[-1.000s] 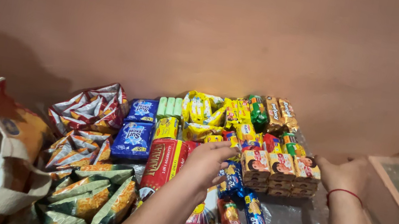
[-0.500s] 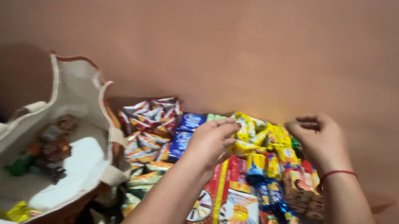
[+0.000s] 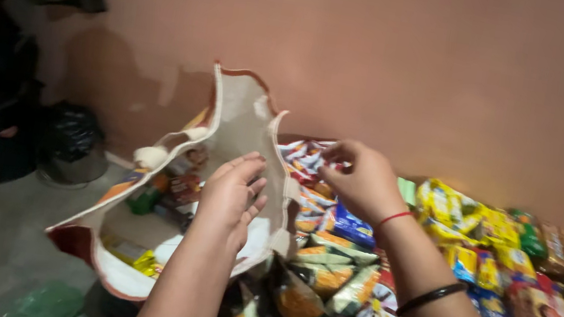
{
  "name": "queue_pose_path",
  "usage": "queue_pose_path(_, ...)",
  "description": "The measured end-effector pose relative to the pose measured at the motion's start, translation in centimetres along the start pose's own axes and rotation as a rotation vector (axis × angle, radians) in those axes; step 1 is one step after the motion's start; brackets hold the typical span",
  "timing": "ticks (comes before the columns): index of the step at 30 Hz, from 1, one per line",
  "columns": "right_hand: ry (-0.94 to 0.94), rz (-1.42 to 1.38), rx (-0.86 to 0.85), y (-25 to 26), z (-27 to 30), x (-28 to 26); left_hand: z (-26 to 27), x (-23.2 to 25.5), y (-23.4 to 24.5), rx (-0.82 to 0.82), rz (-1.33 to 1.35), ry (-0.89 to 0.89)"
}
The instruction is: The person packs various packaged food items from a table into a reusable tote bag. They handle multiple snack packets and boxes, placing them into the bag and arranging them. The person then folds the empty bag and places it on a nearby stool.
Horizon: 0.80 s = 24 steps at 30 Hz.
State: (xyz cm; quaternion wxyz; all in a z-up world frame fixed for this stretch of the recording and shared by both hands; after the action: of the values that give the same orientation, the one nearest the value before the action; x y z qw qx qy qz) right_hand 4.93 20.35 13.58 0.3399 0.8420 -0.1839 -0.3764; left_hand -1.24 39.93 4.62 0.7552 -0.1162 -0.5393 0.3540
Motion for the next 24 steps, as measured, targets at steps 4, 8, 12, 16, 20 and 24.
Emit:
queue_pose_path(4, 0.034, 0.002, -0.267, -9.1, -1.2, -1.1, -1.0, 1.8, 5.2, 0.098, 0.058, -0.011)
queue_pose_path(8, 0.067, -0.006, -0.667, -18.5, -0.8, -1.5, -2.0, 2.3, 9.6, 0.239, 0.094, 0.005)
queue_pose_path(12, 0.185, 0.103, -1.050, -26.2, 0.7, -1.7, -2.7, 2.8, 11.9, 0.239, 0.021, -0.079)
queue_pose_path(16, 0.144, 0.130, -1.085, -31.8, 0.9, -2.0, -3.2, 2.1, 14.1, 0.329, -0.034, 0.053)
queue_pose_path(20, 0.147, 0.151, -1.116, -35.9, 2.1, -3.4, -3.3, 2.2, 17.7, 0.399, 0.069, 0.091)
queue_pose_path(24, 0.134, 0.167, -1.177, -38.9, 3.7, -4.9, -3.9, 2.9, 21.0, 0.386, 0.072, 0.099)
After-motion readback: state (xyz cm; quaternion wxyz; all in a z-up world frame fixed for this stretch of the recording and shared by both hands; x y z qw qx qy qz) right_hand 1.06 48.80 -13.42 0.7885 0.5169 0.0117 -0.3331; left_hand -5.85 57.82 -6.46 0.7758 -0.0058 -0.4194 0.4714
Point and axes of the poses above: each hand's wrist, its own z-axis away from the middle knuckle, its own y-axis out of the back of the hand, x = y × z, the point moved 5 cm from there along -z, towards the middle knuckle, and after that the axes turned 11 degrees about y, right-handed, at the moved point
